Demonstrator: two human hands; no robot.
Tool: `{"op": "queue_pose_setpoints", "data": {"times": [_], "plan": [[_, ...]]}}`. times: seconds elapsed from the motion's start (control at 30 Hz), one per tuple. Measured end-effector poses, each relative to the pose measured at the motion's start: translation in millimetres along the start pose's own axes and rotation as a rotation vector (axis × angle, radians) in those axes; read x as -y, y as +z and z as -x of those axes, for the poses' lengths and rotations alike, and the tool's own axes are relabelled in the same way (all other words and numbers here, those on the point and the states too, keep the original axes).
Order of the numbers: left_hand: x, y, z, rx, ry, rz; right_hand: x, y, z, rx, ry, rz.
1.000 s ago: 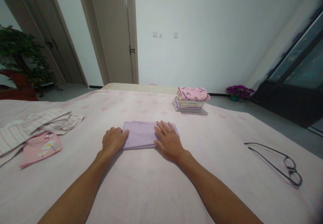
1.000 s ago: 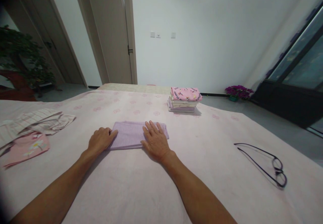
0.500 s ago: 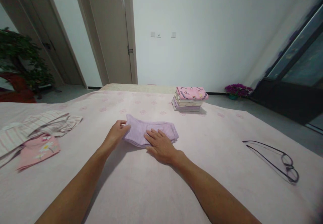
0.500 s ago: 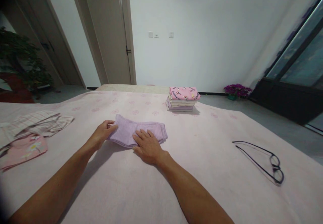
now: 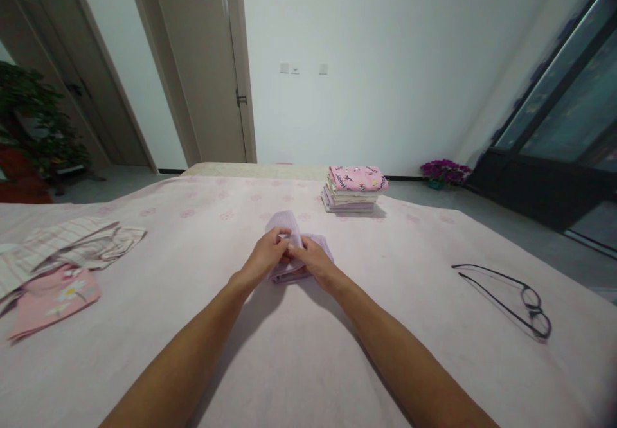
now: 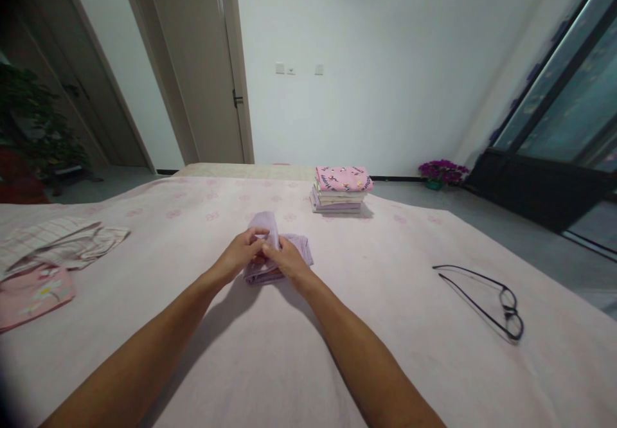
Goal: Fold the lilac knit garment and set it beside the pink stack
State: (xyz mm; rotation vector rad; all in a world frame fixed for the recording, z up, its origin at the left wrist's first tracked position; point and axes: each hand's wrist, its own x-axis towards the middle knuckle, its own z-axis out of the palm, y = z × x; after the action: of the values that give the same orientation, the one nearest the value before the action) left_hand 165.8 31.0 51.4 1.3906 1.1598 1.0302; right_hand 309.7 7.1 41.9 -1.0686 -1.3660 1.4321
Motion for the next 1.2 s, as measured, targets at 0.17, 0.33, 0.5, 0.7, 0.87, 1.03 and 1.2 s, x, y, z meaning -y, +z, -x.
{"op": "queue_pose_setpoints", "data": {"times": [0.17, 0.33, 0.5, 0.7, 0.87, 1.03, 1.2], "plan": [[7.9, -7.5, 1.9, -0.223, 0.165, -0.049, 4.1, -15.0, -6.1, -0.135, 0.055, 0.218], [23.9, -5.6, 4.0, -0.222, 0.400, -0.487, 1.6, -36.0, -13.6, -0.145, -0.065, 0.394], [43.3, 17.1, 1.9, -0.081, 0.510, -0.726, 4.8, -53.9, -14.7, -0.109, -0.053, 0.505], [48.0, 31.0, 11.3, -0.030, 0.578, -0.921, 9.0, -65.4, -13.0, -0.141, -0.002, 0.496], [44.1, 29.4, 25.0, -0.133, 0.563, -0.945, 14.5, -58.8, -11.7, -0.186, 0.014, 0.328], [51.1, 23.4, 30.2, -0.199, 0.531, -0.913, 20.9, -49.4, -8.8, -0.215, -0.004, 0.207], [61.9, 23.3, 30.4, -0.194, 0.551, -0.937, 16.8, -54.1, -9.7, -0.229, 0.042, 0.328]]}}
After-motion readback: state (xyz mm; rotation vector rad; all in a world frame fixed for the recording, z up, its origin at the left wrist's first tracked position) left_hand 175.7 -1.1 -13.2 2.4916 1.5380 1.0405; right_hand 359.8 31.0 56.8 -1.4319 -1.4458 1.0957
